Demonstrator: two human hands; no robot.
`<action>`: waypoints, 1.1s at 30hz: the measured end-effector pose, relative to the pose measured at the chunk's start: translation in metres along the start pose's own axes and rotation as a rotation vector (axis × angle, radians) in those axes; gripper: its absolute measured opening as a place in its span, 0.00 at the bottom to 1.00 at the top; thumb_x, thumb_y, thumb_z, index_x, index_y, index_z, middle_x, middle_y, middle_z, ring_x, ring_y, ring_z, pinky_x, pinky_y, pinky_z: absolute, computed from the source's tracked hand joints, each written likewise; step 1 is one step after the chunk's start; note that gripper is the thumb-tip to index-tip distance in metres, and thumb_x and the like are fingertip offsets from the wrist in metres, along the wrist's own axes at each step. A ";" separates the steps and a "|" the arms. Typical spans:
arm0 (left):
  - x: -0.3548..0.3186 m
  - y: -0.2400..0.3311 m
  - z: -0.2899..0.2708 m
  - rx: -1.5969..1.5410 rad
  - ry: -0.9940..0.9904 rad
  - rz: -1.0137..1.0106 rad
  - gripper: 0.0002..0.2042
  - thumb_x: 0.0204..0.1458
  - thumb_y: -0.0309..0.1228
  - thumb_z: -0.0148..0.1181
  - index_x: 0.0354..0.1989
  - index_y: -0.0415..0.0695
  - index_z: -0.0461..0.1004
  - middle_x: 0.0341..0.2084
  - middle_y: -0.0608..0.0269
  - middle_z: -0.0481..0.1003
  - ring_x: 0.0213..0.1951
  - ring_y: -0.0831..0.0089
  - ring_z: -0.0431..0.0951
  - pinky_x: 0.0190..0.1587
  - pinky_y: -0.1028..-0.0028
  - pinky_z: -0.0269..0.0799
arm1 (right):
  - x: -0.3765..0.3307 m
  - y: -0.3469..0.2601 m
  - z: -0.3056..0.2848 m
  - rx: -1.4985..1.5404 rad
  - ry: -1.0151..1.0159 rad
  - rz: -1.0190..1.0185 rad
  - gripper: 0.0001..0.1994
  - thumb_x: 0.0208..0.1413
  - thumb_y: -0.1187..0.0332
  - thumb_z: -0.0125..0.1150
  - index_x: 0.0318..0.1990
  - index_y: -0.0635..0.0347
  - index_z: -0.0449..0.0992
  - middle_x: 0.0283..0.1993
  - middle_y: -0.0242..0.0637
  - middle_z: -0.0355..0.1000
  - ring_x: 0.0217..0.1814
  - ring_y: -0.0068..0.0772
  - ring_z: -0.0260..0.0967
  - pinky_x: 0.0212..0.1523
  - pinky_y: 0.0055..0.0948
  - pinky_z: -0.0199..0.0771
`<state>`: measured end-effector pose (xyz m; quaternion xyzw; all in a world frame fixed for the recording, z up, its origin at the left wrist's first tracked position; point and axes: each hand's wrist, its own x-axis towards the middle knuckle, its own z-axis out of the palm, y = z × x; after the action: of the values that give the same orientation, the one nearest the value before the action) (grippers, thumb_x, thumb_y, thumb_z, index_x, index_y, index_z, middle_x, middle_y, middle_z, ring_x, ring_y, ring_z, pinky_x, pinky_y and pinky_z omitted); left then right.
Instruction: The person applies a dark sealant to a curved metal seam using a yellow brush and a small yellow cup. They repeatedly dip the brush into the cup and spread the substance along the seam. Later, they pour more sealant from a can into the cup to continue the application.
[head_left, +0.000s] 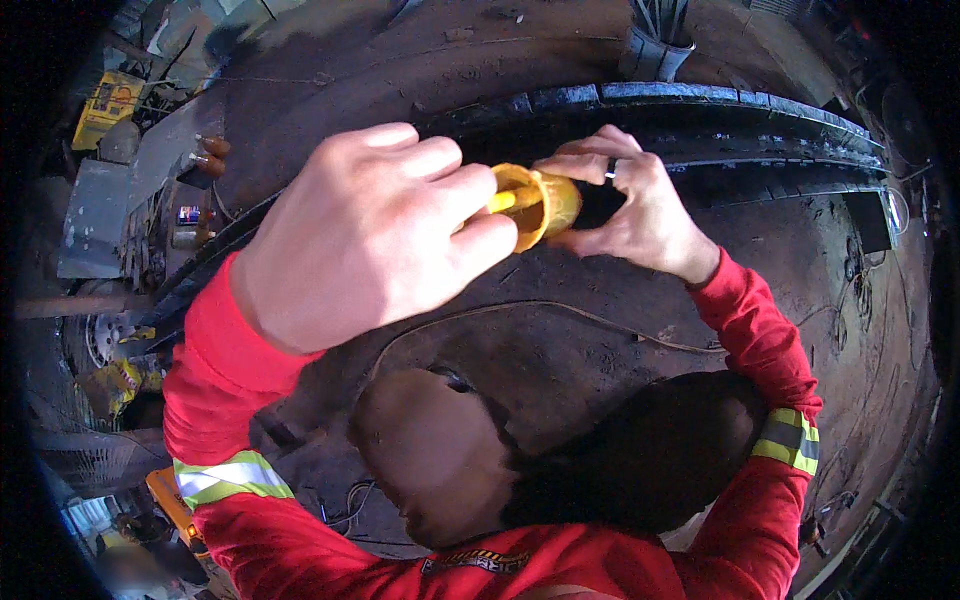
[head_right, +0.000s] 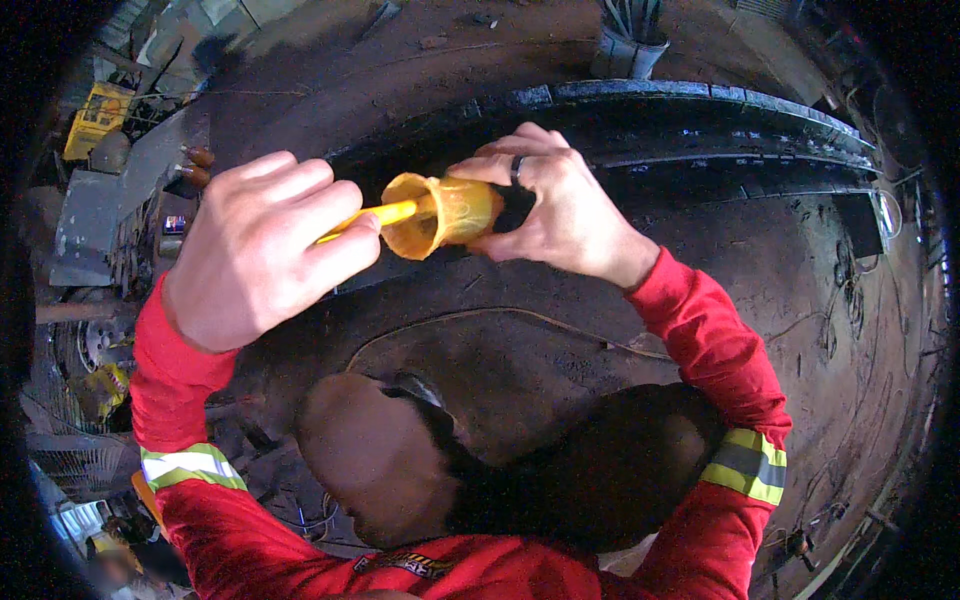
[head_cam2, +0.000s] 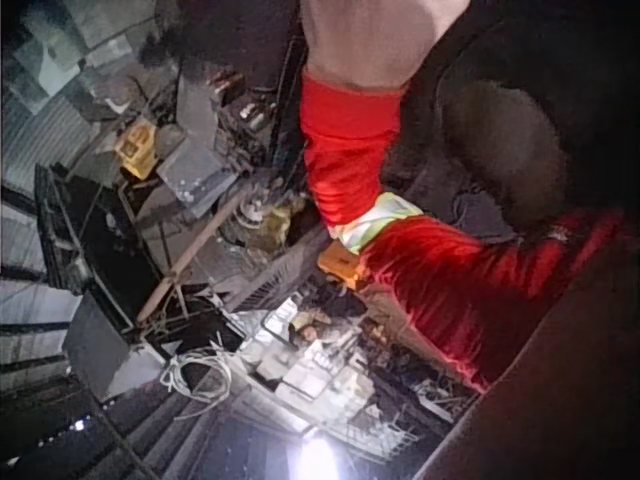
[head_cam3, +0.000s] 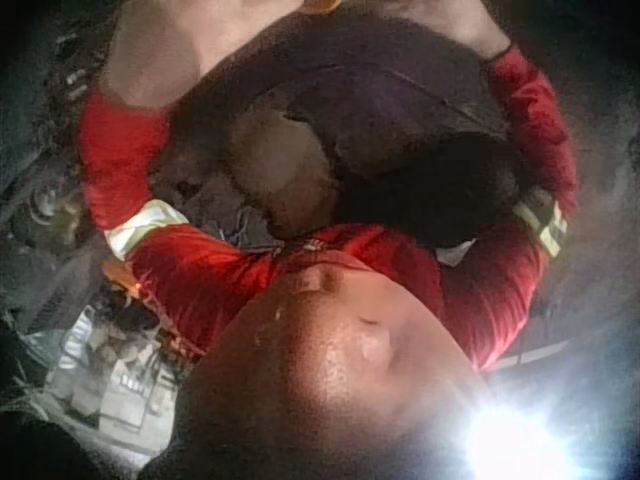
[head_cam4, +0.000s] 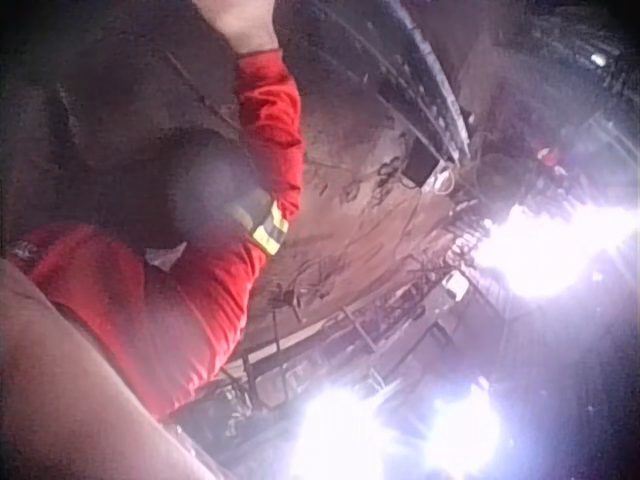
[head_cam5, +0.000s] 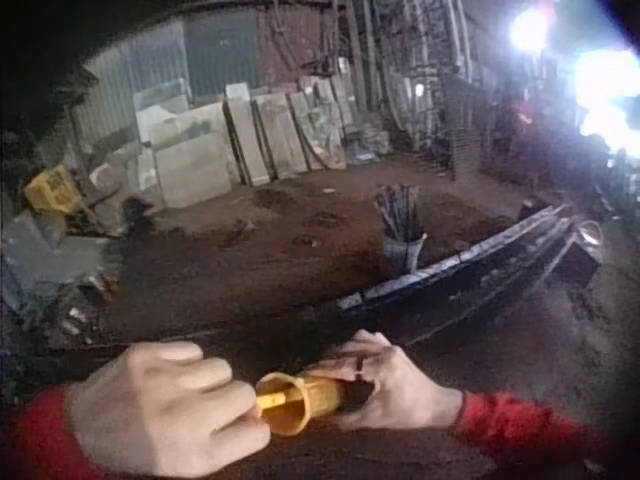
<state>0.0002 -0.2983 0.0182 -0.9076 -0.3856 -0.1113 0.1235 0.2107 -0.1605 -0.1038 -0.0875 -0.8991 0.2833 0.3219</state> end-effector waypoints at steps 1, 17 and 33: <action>-0.001 -0.005 0.002 -0.030 -0.035 0.034 0.07 0.41 0.26 0.66 0.23 0.43 0.72 0.20 0.63 0.65 0.22 0.66 0.67 0.24 0.66 0.62 | -0.004 0.002 0.003 -0.009 -0.017 0.005 0.31 0.26 0.71 0.79 0.48 0.58 0.81 0.48 0.42 0.77 0.51 0.42 0.71 0.56 0.39 0.67; -0.068 -0.019 0.060 -0.617 0.224 -0.596 0.08 0.48 0.25 0.71 0.35 0.37 0.78 0.29 0.59 0.79 0.32 0.73 0.79 0.38 0.74 0.72 | -0.013 0.004 0.000 -0.007 0.012 0.139 0.31 0.31 0.67 0.79 0.49 0.62 0.79 0.48 0.43 0.78 0.47 0.40 0.72 0.54 0.36 0.68; -0.089 -0.003 0.085 -0.737 0.673 -0.858 0.09 0.50 0.24 0.68 0.37 0.41 0.74 0.33 0.68 0.74 0.34 0.82 0.72 0.40 0.79 0.67 | -0.020 0.008 0.009 -0.075 0.038 0.242 0.29 0.33 0.60 0.78 0.48 0.62 0.80 0.44 0.46 0.78 0.45 0.44 0.73 0.56 0.37 0.67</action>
<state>-0.0531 -0.3293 -0.0884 -0.5717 -0.5902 -0.5531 -0.1371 0.2204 -0.1651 -0.1248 -0.2128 -0.8857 0.2845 0.2987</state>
